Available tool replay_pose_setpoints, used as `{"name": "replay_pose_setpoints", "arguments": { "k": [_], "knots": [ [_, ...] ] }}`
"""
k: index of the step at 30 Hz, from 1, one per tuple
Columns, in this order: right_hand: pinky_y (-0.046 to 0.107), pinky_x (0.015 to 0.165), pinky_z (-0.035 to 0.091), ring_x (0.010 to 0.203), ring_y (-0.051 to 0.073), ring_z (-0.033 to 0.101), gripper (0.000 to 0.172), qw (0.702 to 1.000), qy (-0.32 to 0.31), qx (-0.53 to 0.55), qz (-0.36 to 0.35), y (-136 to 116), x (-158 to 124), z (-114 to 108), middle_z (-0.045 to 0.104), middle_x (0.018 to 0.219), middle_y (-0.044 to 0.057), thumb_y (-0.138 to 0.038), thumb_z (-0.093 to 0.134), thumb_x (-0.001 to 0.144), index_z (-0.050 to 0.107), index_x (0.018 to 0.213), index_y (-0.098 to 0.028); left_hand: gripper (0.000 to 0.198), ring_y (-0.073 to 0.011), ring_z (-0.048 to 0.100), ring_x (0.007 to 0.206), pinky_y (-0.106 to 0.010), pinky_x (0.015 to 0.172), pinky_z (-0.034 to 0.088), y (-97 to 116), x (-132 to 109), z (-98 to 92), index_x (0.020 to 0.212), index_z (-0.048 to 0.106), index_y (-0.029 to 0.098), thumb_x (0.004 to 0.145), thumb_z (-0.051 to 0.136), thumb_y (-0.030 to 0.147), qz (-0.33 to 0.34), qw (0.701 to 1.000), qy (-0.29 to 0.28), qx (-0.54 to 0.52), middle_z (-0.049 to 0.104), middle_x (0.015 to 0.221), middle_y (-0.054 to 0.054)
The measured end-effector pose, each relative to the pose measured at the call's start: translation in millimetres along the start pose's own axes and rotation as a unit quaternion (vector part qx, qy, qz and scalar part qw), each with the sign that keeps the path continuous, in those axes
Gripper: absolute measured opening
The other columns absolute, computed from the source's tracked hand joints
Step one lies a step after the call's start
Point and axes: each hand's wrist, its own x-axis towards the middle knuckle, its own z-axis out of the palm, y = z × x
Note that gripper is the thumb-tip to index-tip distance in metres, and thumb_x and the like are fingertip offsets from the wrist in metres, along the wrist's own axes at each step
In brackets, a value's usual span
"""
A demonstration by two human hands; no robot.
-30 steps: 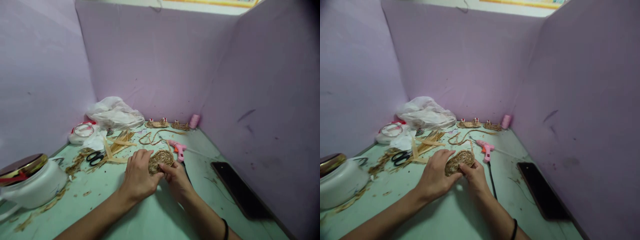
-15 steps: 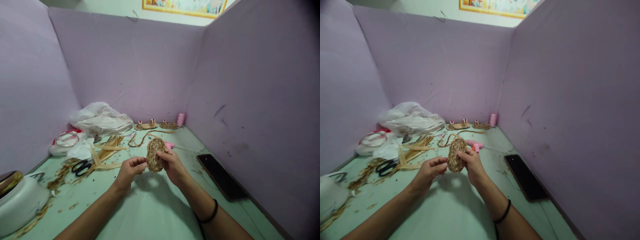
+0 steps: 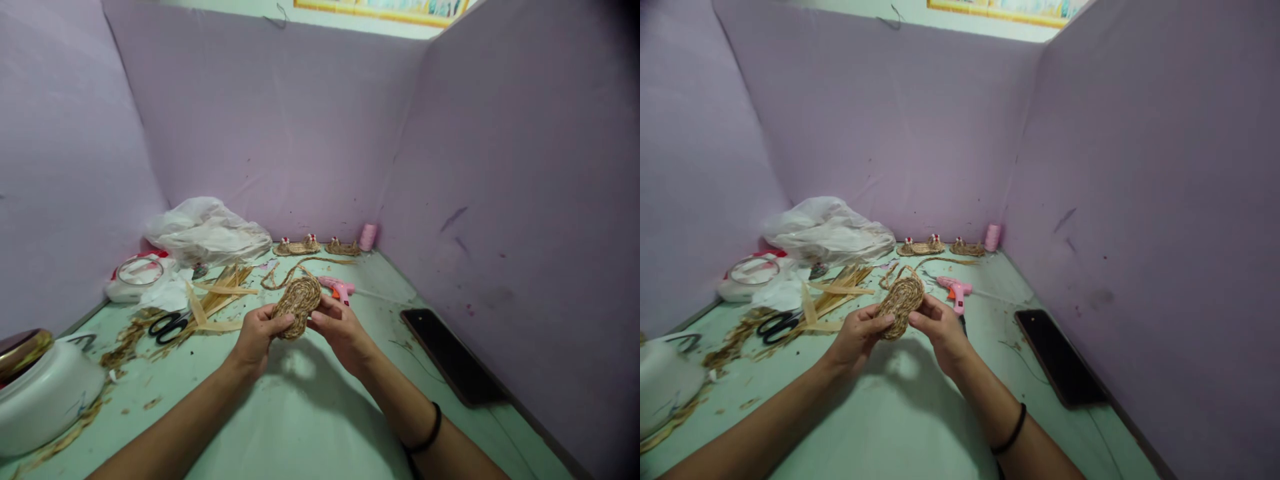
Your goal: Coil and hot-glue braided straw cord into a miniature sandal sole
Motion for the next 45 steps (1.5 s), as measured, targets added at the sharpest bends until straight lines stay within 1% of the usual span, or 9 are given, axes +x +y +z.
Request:
{"name": "replay_pose_setpoints", "arguments": {
  "k": [4, 8, 13, 18, 25, 30, 36, 39, 45],
  "knots": [
    [0.031, 0.075, 0.048, 0.085, 0.018, 0.062, 0.038, 0.997, 0.071, 0.010, 0.032, -8.6, 2.9, -8.3, 0.071, 0.098, 0.004, -0.035, 0.079, 0.059, 0.071, 0.093, -0.021, 0.028, -0.0106, 0.049, 0.049, -0.023, 0.049, 0.035, -1.5, 2.1, -3.3, 0.064, 0.069, 0.007, 0.044, 0.078, 0.024, -0.009, 1.000, -0.006, 0.011, 0.063, 0.054, -0.003],
    [0.029, 0.064, 0.050, 0.069, 0.016, 0.063, 0.032, 0.995, 0.080, 0.014, 0.060, -9.4, 3.4, -10.8, 0.072, 0.080, 0.005, -0.027, 0.082, 0.054, 0.072, 0.082, -0.015, 0.027, -0.0109, 0.047, 0.045, -0.023, 0.046, 0.032, 0.0, 2.3, -5.1, 0.062, 0.069, 0.006, 0.040, 0.077, 0.021, -0.028, 0.999, -0.016, 0.012, 0.061, 0.049, -0.004],
    [0.026, 0.070, 0.051, 0.073, 0.014, 0.065, 0.028, 0.992, 0.108, 0.056, 0.021, 2.0, 3.8, -3.1, 0.072, 0.083, 0.000, -0.022, 0.081, 0.054, 0.068, 0.078, -0.019, 0.037, -0.0126, 0.056, 0.063, -0.025, 0.061, 0.043, 3.6, -0.8, -3.4, 0.083, 0.071, 0.013, 0.049, 0.079, 0.026, -0.019, 0.994, -0.012, -0.105, 0.068, 0.075, -0.004],
    [0.028, 0.073, 0.051, 0.075, 0.016, 0.065, 0.027, 0.978, 0.161, 0.134, 0.016, 19.5, 0.5, 8.4, 0.072, 0.078, 0.000, -0.015, 0.083, 0.050, 0.065, 0.070, -0.019, 0.032, -0.0122, 0.054, 0.064, -0.024, 0.059, 0.042, -12.4, -7.3, 3.6, 0.073, 0.069, 0.012, 0.046, 0.082, 0.022, -0.056, 0.989, 0.014, -0.138, 0.065, 0.071, -0.003],
    [0.024, 0.069, 0.048, 0.073, 0.014, 0.064, 0.037, 0.979, 0.136, 0.117, 0.098, 30.8, -10.4, 16.0, 0.073, 0.081, 0.001, -0.023, 0.087, 0.048, 0.069, 0.080, -0.018, 0.028, -0.0126, 0.057, 0.064, -0.024, 0.060, 0.043, -19.3, -3.7, -3.0, 0.074, 0.069, 0.012, 0.048, 0.076, 0.021, -0.044, 0.986, 0.083, -0.141, 0.068, 0.069, -0.003],
    [0.028, 0.069, 0.050, 0.073, 0.017, 0.065, 0.042, 0.977, 0.129, 0.117, 0.126, 28.2, -6.0, 7.8, 0.073, 0.087, 0.003, -0.030, 0.085, 0.050, 0.069, 0.087, -0.018, 0.022, -0.0161, 0.058, 0.060, -0.028, 0.060, 0.045, -20.3, 1.8, -8.1, 0.066, 0.067, 0.009, 0.045, 0.070, 0.017, -0.038, 0.986, 0.095, -0.130, 0.067, 0.061, -0.004],
    [0.024, 0.064, 0.050, 0.065, 0.014, 0.064, 0.032, 0.983, 0.129, 0.059, 0.113, 28.2, -4.4, 7.6, 0.071, 0.073, 0.001, -0.026, 0.085, 0.050, 0.070, 0.076, -0.017, 0.023, -0.0165, 0.057, 0.056, -0.030, 0.058, 0.046, -18.9, 0.9, -6.9, 0.066, 0.066, 0.009, 0.046, 0.070, 0.019, -0.033, 0.989, 0.091, -0.116, 0.067, 0.060, -0.005],
    [0.023, 0.060, 0.050, 0.060, 0.013, 0.063, 0.028, 0.984, 0.130, 0.047, 0.111, 27.6, -3.2, 5.8, 0.071, 0.068, 0.001, -0.024, 0.085, 0.049, 0.071, 0.073, -0.015, 0.019, -0.0126, 0.051, 0.048, -0.026, 0.051, 0.039, -22.2, 1.4, -8.6, 0.059, 0.062, 0.011, 0.049, 0.071, 0.025, -0.030, 0.990, 0.096, -0.102, 0.061, 0.052, -0.002],
    [0.023, 0.057, 0.049, 0.058, 0.013, 0.062, 0.022, 0.983, 0.137, 0.044, 0.114, 24.4, -1.1, 0.0, 0.071, 0.068, 0.002, -0.023, 0.080, 0.053, 0.071, 0.072, -0.015, 0.029, -0.0075, 0.035, 0.039, -0.024, 0.042, 0.022, -29.4, 4.5, -13.7, 0.048, 0.052, 0.014, 0.056, 0.071, 0.035, -0.011, 0.992, 0.111, -0.064, 0.045, 0.041, 0.003]
  ]
}}
